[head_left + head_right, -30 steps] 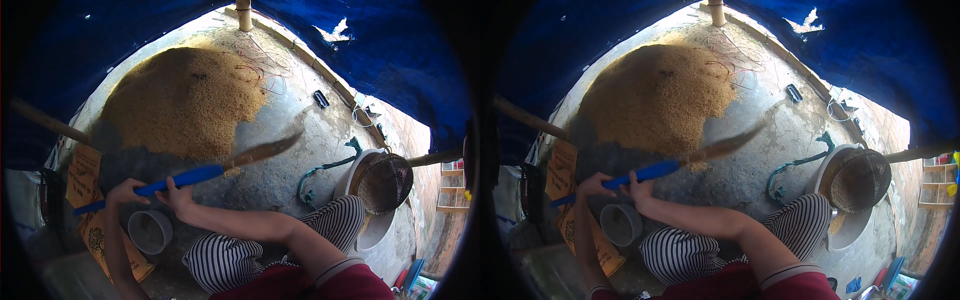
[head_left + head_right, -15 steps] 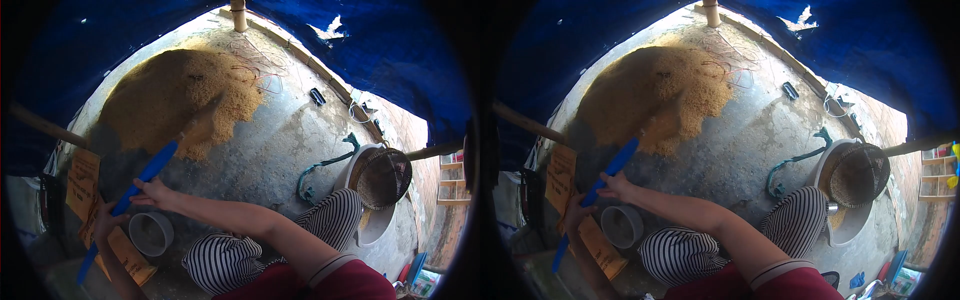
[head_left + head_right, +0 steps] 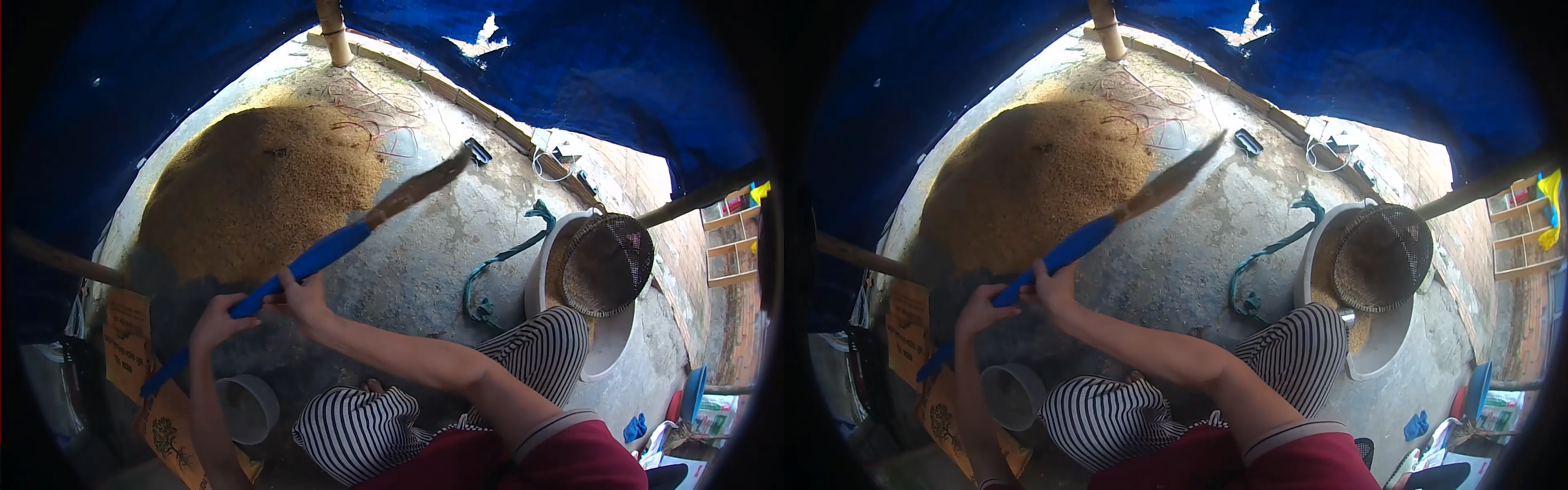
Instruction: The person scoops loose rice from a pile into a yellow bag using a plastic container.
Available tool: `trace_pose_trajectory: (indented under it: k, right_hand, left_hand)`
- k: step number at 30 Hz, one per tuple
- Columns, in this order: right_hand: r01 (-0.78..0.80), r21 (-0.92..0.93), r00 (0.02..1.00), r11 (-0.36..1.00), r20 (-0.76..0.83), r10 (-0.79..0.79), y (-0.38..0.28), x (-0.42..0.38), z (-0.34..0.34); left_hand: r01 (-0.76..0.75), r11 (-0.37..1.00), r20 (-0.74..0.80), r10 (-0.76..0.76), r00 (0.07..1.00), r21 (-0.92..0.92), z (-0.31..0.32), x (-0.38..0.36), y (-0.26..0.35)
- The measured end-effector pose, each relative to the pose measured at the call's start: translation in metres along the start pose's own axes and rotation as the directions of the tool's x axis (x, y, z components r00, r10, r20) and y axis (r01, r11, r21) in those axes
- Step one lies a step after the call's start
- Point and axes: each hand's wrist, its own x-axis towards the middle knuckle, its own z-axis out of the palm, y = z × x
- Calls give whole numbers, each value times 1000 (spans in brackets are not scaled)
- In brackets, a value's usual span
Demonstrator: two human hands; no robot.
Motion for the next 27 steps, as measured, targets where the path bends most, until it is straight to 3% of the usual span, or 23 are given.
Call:
trace_pose_trajectory:
  k: [4, 6, 7, 9, 10, 12, 13, 14, 15, 19, 21, 25, 27]
  right_hand:
    - [41, 73, 984, 996, -178, -28, -17, 23, -67]
    - [-95, 72, 927, 993, -358, 114, -22, 37, -96]
    - [-91, 71, 927, 993, -358, 111, -20, 51, -113]
    - [-386, 157, 892, 909, -188, 411, -11, 92, -145]
    - [-390, 154, 893, 908, -179, 414, -4, 112, -152]
    - [-461, 39, 887, 886, 32, 460, 10, 141, -152]
    - [-465, 32, 885, 885, 42, 463, 6, 140, -137]
    - [-465, -99, 878, 880, 74, 473, 4, 138, -121]
    - [-456, -231, 867, 859, 102, 488, 1, 131, -103]
    - [-358, -409, 853, 839, 223, 473, -1, 100, -29]
    - [-218, -477, 851, 852, 334, 405, 0, 84, 0]
    - [-156, -506, 823, 848, 408, 395, -11, 49, 43]
    - [-75, -471, 782, 879, 519, 345, -12, 40, 53]
  left_hand:
    - [-38, 999, 164, 35, 986, 18, 58, 66, 14]
    - [23, 1000, 304, -17, 952, -18, 86, 83, 18]
    - [20, 1000, 304, -13, 953, -18, 98, 87, 15]
    - [51, 997, 213, -64, 975, 63, 115, 82, 7]
    - [57, 996, 205, -69, 976, 66, 118, 74, 11]
    - [243, 966, 112, -233, 966, -86, 120, 52, 18]
    - [248, 965, 101, -239, 966, -86, 122, 44, 12]
    - [180, 981, -49, -184, 982, -71, 123, 36, 2]
    - [118, 992, -198, -125, 972, -47, 124, 27, -7]
    - [135, 991, -400, -131, 907, -18, 101, -16, -16]
    - [147, 989, -516, -138, 846, -24, 87, -39, -7]
    - [192, 973, -528, -233, 817, -132, 65, -70, 5]
    - [189, 964, -561, -261, 785, -185, 53, -83, 19]
